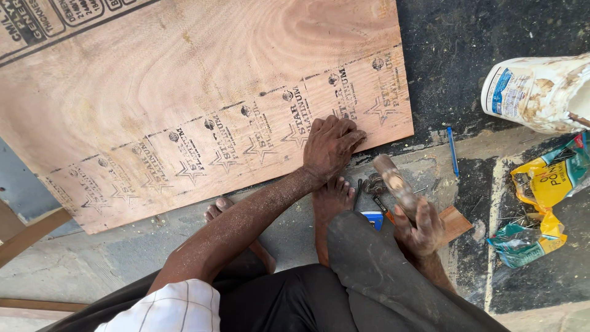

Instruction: The person measures a wooden frame and a plywood sheet using a tape measure, then marks the plywood with a pen. They hammer nails into the marked positions on the plywood to secure it to the frame.

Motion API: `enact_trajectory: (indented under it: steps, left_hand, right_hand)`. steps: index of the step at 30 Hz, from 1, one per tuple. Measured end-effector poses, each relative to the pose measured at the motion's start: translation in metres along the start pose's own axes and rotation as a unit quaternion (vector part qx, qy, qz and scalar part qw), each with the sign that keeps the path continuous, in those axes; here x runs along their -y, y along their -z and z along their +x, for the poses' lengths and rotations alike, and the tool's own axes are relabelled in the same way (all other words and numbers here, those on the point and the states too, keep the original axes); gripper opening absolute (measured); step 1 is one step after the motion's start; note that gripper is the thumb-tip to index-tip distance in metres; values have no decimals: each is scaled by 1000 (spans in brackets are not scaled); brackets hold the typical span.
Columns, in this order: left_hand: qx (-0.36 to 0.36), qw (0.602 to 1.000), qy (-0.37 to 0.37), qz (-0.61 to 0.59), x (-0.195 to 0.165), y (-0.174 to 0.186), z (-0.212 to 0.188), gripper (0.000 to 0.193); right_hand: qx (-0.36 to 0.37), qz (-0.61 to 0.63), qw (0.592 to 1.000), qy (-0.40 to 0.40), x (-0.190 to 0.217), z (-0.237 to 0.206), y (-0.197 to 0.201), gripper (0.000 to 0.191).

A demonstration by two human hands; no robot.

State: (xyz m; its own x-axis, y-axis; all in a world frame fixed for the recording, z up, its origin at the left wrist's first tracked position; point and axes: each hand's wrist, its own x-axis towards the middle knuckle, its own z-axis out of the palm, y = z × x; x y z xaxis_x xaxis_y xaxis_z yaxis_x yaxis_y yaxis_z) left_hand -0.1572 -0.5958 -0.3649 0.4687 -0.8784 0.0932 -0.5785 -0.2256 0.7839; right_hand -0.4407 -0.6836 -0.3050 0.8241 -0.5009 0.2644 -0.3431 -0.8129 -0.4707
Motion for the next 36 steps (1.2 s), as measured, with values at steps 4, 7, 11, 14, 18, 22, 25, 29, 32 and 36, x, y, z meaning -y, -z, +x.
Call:
enact_trajectory:
  steps: [4,7,11,14,18,22,25,29,32,36]
  left_hand:
    - [-7,1000,-2,-1,0,-4,3,20]
    - [-3,1000,10,11,1,-8,2,17]
    - [-13,1000,3,3,1,-8,3,22]
    - [-24,1000,-6,-1,1,-8,4,16]
    - [-9,1000,14,-6,1,-9,4,16]
    - [-21,1000,5,-5,0,-7,9,15]
    - [-20,1000,18,-11,-4,-5,8,15]
    - [18,999,19,-25,3,-7,13,15]
    - [58,982,-62,-170,39,20,23,20]
    - [165,986,-14,23,133,160,7,26]
  right_hand:
    - [83,5,993,-86,-19,2,-14,67]
    - [10,-13,1000,-5,-25,5,-10,66]
    - [31,-59,996,62,-14,26,0,64]
    - [57,-24,998,-24,1,43,6,61]
    - [76,-84,993,-17,10,43,7,57]
    - [119,-137,983,-7,-9,29,-2,58]
    - [-46,60,996,54,-18,19,-7,60]
    - [133,-42,984,-112,-2,15,-2,64]
    - [239,48,959,-147,30,15,-5,71]
    - [394,254,863,-187,71,25,-41,69]
